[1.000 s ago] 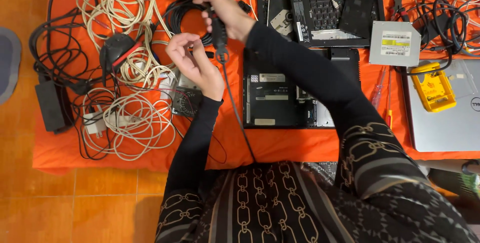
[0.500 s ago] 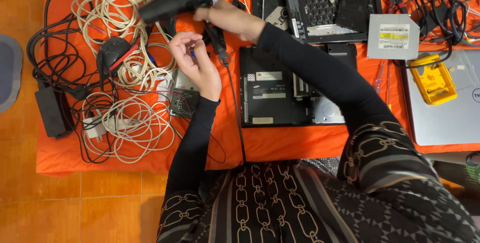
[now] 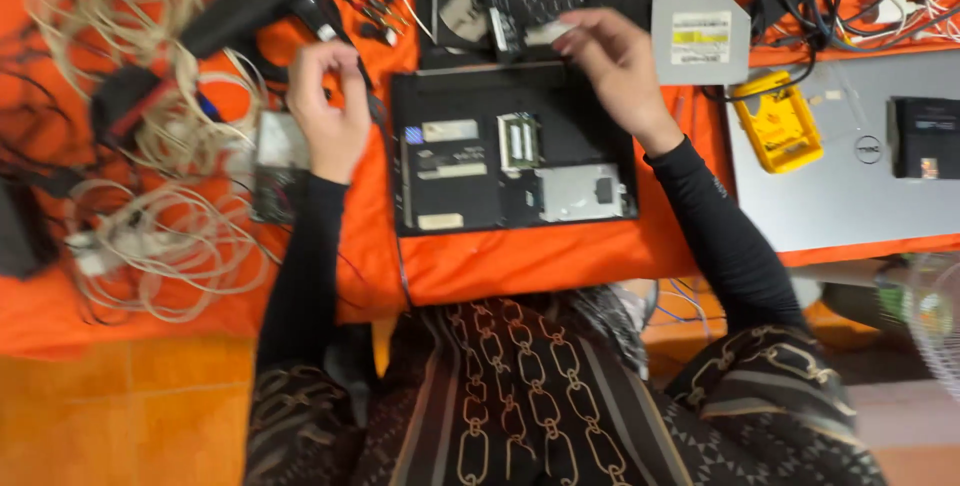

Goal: Repairing a laptop by using a hairdryer on the components and using a screwdriver.

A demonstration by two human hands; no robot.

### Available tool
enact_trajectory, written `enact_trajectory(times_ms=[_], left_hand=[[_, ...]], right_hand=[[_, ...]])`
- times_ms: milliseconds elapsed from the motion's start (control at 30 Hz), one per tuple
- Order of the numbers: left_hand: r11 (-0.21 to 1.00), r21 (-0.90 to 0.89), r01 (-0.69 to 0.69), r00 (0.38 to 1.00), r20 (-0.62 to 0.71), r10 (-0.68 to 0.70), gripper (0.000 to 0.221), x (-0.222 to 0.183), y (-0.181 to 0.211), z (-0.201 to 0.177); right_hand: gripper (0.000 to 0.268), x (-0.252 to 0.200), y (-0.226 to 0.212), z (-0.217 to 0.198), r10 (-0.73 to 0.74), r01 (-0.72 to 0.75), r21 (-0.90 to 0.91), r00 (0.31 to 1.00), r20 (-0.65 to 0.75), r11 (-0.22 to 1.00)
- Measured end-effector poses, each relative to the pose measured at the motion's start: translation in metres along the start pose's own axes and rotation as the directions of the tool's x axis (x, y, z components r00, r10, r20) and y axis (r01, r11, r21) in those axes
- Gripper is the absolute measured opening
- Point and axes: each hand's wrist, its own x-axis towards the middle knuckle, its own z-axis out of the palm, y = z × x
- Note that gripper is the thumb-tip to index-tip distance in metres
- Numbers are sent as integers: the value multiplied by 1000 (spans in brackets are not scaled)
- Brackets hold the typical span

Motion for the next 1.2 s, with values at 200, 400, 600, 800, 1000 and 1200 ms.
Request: enact_trajectory(times_ms=[200,400,600,800,1000,1200], left_hand=[[989,48,-137,971,205,124,12,20,28,33],[996,-88,11,946,325,19,8,17,27,63],[992,28,-124,873,478,95,9,9,36,45],[990,78,-116,860,507,61,13,10,39,55],[984,101,-149,838,541,71,15,4,38,60],[985,103,-139,853,518,66,17,5,39,61]], right_hand=[[17,-11,59,-21,-185,219,118,952,-243,969],[17,-27,39,-9,-179,158,-131,970,-162,979],[19,-25,29,-20,-97,79,-210,992,-77,974],[20,-19,30,-19,-207,183,-355,978,-32,917],[20,-20,26,-17,-195,163,-386,980,-44,908],[19,-17,23,-15,-134,96,-363,988,-81,927]])
